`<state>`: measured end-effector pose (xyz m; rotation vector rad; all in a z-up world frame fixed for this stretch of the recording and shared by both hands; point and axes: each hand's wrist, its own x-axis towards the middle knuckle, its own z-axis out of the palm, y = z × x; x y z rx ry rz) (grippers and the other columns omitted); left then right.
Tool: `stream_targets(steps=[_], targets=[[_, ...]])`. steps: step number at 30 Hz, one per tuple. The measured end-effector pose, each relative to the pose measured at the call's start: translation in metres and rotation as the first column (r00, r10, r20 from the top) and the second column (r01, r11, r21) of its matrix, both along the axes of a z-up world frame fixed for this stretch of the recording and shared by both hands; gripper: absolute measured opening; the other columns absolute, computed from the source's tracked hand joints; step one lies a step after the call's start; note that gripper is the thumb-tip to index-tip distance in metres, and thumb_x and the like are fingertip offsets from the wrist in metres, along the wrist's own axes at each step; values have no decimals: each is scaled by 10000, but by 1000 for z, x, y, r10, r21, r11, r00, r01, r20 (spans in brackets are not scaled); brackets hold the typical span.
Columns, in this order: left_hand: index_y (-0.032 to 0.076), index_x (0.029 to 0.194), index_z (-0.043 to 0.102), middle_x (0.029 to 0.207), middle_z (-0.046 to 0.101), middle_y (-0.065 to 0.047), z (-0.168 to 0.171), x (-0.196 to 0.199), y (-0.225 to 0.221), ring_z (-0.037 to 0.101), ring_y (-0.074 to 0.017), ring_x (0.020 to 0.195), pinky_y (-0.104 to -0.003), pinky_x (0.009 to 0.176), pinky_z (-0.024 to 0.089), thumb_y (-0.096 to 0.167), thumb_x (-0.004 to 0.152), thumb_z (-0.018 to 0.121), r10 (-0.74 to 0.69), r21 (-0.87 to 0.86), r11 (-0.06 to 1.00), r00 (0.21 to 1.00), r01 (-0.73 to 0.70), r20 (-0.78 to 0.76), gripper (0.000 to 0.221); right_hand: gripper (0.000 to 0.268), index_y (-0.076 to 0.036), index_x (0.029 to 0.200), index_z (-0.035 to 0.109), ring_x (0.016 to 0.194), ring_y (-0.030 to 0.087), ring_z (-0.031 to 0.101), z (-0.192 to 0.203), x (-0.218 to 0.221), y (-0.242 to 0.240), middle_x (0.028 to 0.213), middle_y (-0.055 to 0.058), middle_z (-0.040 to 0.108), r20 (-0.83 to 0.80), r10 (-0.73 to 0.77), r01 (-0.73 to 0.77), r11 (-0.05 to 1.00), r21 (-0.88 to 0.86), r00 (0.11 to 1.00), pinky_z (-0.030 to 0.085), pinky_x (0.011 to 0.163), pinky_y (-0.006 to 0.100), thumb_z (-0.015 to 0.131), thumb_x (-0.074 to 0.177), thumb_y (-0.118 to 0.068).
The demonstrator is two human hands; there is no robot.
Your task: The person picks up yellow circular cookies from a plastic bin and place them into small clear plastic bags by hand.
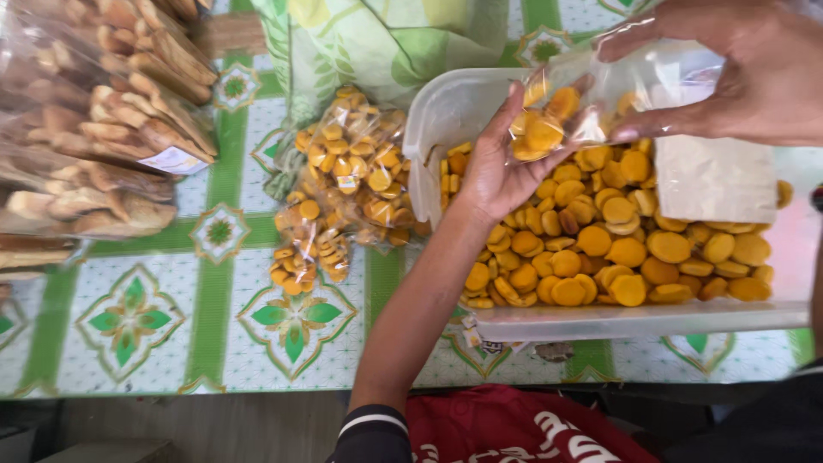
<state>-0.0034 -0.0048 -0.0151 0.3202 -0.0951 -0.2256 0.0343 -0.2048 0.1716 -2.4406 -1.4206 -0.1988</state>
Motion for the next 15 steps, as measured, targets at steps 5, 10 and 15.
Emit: stream_targets(steps=[5, 10, 15], targets=[[61, 1558, 367, 1487, 537, -197, 7, 7, 8, 610, -315, 1286, -389, 995, 605, 326, 1081, 590, 150, -45, 988, 978, -145, 144, 588, 271, -39, 1237, 693, 1066, 197, 710, -13, 4, -22, 1191, 106, 714, -239, -189, 246, 940, 235, 952, 585, 919, 334, 732, 1000, -164], [76, 1575, 393, 1477, 569, -182, 2, 11, 16, 628, -301, 1272, -374, 975, 619, 290, 1119, 541, 316, -99, 946, 947, -309, 65, 525, 375, -102, 1272, 701, 1090, 264, 698, -50, 22, 1, 1256, 127, 707, -161, -192, 172, 977, -128, 968, 574, 897, 396, 723, 898, -126], [114, 1555, 404, 1446, 582, -136, 3, 14, 13, 646, -265, 1226, -370, 959, 619, 327, 1102, 557, 281, -89, 957, 958, -275, 56, 523, 888, -232, 1465, 550, 1322, 295, 494, -122, 16, 43, 1436, 36, 524, -197, -26, -93, 816, -571, 980, 470, 1057, 436, 868, 640, -141]])
